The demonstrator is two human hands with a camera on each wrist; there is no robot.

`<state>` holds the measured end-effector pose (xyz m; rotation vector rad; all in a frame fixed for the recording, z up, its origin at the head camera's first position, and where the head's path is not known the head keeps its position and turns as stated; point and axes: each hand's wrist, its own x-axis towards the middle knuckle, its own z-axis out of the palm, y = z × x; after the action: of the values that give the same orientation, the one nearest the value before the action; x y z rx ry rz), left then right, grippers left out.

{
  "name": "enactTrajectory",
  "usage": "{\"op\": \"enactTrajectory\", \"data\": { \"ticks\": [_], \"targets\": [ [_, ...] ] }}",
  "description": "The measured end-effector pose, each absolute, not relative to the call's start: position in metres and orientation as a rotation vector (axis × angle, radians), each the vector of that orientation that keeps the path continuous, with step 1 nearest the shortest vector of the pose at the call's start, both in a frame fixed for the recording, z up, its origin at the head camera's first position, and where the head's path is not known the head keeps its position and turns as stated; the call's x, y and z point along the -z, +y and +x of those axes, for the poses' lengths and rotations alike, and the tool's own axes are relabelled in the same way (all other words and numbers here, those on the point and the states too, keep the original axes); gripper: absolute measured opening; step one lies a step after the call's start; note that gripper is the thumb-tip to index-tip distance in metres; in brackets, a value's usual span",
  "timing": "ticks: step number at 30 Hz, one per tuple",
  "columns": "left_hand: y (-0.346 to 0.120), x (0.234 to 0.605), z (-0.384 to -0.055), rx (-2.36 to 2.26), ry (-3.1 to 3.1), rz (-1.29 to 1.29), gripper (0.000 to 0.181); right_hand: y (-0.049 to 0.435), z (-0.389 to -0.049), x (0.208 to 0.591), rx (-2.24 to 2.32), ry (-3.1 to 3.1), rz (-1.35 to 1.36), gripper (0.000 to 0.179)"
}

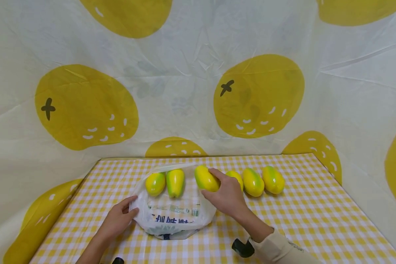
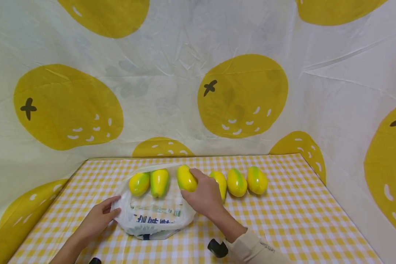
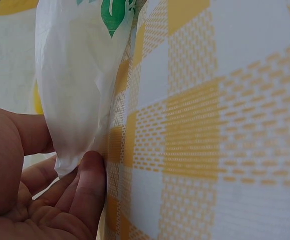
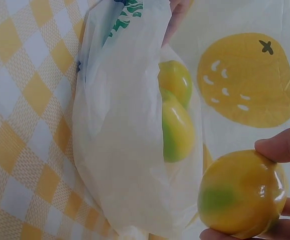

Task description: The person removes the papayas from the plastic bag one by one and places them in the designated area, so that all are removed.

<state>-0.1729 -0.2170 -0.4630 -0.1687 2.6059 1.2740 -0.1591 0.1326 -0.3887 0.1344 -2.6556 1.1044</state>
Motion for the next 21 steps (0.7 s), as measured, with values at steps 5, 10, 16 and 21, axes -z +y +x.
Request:
{"op": "enactTrajectory", "data": {
  "ticks": [5, 10, 16, 21],
  "targets": [
    [-0.217, 0.463, -0.173, -1.272, 2.611, -0.156, 0.061, 0.137, -0.157, 0.387, -1.117, -2.662, 0.128, 0.062],
    [-0.218, 0.464, -0.173, -1.282, 2.61, -0.156, 0.06, 0.142, -0.157, 0.387, -1.101, -2.648, 0.123, 0.062],
    [-0.218, 0.466, -0.172, -1.294, 2.611, -0.163, 0.06, 0.149, -0.157, 0.387, -1.12, -2.64, 0.108, 0.063],
    [-0.219, 0.467, -0.172, -1.309, 2.606, -0.144, 0.06, 0.153, -0.157, 0.388, -1.12, -2.636, 0.111, 0.063]
  ]
}}
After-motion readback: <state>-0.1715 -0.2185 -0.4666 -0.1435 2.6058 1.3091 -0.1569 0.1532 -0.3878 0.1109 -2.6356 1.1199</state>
